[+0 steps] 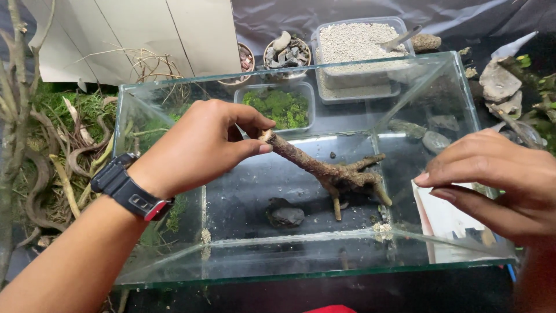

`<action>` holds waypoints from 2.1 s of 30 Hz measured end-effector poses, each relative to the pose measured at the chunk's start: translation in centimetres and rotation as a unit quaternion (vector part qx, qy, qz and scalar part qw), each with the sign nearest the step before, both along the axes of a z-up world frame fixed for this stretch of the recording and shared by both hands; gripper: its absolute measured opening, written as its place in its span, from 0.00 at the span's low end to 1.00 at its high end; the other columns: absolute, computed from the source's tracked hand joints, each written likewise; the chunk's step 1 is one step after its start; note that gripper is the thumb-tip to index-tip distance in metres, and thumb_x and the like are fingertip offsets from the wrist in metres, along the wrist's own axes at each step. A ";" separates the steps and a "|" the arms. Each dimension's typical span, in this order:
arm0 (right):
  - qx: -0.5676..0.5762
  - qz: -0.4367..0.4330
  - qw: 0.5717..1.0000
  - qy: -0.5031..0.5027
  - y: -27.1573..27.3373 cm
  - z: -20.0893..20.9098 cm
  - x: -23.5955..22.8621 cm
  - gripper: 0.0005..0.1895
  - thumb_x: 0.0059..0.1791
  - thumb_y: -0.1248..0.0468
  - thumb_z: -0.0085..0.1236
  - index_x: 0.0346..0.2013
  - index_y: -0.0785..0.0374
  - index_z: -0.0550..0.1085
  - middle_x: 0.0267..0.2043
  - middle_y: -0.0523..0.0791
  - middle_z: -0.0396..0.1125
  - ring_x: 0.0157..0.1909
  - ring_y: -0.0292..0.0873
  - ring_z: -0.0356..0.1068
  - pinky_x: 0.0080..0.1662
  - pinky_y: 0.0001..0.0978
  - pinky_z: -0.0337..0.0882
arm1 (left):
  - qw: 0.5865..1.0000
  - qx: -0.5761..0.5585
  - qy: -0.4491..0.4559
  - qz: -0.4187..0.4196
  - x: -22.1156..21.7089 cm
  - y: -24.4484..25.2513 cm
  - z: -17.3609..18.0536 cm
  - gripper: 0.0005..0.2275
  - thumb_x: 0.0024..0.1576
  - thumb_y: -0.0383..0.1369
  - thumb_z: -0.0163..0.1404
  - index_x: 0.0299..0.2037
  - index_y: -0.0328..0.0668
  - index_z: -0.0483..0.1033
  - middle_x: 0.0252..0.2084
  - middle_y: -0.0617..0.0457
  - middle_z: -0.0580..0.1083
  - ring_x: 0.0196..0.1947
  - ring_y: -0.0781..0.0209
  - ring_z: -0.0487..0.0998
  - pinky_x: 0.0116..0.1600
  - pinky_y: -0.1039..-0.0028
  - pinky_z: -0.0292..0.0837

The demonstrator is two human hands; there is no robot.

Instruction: Assembling a terrarium by arranging driftwood, rocks, and moss inside a glass tank

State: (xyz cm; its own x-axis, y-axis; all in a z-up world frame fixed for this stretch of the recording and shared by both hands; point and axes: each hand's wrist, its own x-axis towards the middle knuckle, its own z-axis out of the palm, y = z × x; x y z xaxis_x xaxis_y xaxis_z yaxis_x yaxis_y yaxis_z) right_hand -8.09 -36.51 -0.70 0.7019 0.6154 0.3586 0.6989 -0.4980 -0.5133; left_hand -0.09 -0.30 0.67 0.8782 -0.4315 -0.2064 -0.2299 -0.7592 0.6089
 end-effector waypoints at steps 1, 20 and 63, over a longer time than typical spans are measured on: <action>0.002 -0.005 1.000 0.001 0.1 0.0 -0.1 0.10 0.45 0.65 0.58 0.41 0.60 0.78 0.36 0.42 0.78 0.37 0.40 0.78 0.43 0.30 0.70 | 1.000 0.000 -0.002 -0.002 0.0 0.0 0.0 0.12 0.52 0.40 0.61 0.45 0.54 0.86 0.38 0.61 0.85 0.38 0.68 0.83 0.45 0.74 0.73; 0.024 -0.012 1.000 0.002 -0.2 -0.2 -0.2 0.10 0.44 0.65 0.60 0.39 0.61 0.78 0.33 0.43 0.76 0.34 0.40 0.77 0.42 0.31 0.68 | 0.967 0.094 -0.086 -0.218 2.3 -2.9 -2.0 0.05 0.54 0.36 0.61 0.33 0.46 0.84 0.29 0.50 0.81 0.32 0.48 0.81 0.36 0.57 0.72; -0.054 -0.046 0.997 0.005 -3.8 -4.6 0.1 0.13 0.45 0.56 0.56 0.43 0.44 0.79 0.38 0.32 0.77 0.42 0.34 0.78 0.48 0.31 0.72 | 0.939 0.310 -0.117 -0.095 0.6 7.7 3.5 0.09 0.59 0.41 0.52 0.43 0.53 0.82 0.38 0.52 0.78 0.43 0.45 0.76 0.51 0.53 0.70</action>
State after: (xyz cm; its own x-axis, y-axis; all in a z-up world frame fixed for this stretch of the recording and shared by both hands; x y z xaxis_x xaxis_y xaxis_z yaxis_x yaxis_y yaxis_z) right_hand -7.98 -40.28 -5.34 0.7610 0.5826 0.2855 0.6421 -0.6132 -0.4601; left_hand 0.56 7.36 4.17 0.8497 -0.4467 -0.2800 -0.4703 -0.8823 -0.0199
